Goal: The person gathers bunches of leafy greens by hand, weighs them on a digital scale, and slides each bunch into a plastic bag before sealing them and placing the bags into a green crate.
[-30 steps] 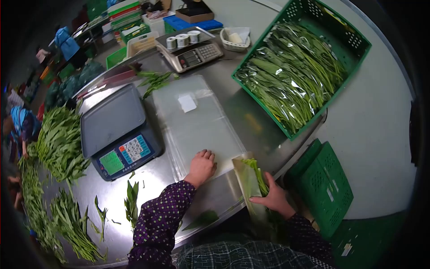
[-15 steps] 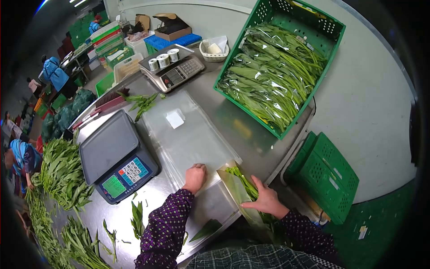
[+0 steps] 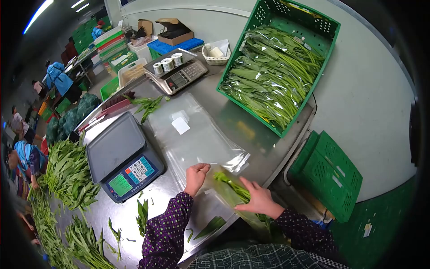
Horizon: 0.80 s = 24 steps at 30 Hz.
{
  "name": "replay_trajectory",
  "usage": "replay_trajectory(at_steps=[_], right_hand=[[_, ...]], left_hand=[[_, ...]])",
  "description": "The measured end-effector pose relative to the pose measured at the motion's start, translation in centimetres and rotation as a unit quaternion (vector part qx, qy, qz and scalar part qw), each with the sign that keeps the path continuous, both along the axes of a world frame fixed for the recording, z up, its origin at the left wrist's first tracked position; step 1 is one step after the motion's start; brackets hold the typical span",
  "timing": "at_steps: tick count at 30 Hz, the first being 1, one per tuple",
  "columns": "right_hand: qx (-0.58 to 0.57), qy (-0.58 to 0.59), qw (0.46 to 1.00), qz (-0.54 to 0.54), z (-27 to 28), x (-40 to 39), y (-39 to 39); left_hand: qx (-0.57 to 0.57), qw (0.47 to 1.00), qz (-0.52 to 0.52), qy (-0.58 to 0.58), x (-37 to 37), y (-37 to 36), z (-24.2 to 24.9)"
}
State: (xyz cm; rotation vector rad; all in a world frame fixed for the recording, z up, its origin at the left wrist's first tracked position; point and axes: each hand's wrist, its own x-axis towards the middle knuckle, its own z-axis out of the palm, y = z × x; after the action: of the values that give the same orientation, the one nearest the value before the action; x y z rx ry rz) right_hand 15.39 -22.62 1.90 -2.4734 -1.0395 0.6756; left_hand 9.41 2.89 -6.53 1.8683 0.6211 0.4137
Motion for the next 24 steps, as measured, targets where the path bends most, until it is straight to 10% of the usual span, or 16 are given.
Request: replay_trajectory(at_steps=[5,9,15,16,21,24], right_hand=[[-0.043,-0.041,0.998,0.005,0.0,0.6,1.7],[0.1,0.0,0.995,-0.011,-3.9,2.1,3.6],[0.128,0.13,0.975,-0.126,-3.4,0.7,7.1],[0.131,0.135,0.973,-0.131,-3.4,0.4,8.0],[0.182,0.309,0.916,-0.181,-5.5,0.7,8.9],[0.213,0.446,0.847,-0.196,-5.3,0.0,8.3]], left_hand=[[0.402,0.899,-0.044,-0.169,-0.9,-3.3,6.1],[0.493,0.837,-0.105,-0.212,-4.7,-6.1,3.8],[0.204,0.941,0.244,-0.116,-4.1,-6.9,-2.0],[-0.055,0.982,0.176,0.049,-4.3,-5.3,-0.5],[-0.422,0.9,0.105,0.021,-9.5,-6.6,-3.0],[-0.35,0.925,0.146,0.032,-10.4,-5.4,-4.6]])
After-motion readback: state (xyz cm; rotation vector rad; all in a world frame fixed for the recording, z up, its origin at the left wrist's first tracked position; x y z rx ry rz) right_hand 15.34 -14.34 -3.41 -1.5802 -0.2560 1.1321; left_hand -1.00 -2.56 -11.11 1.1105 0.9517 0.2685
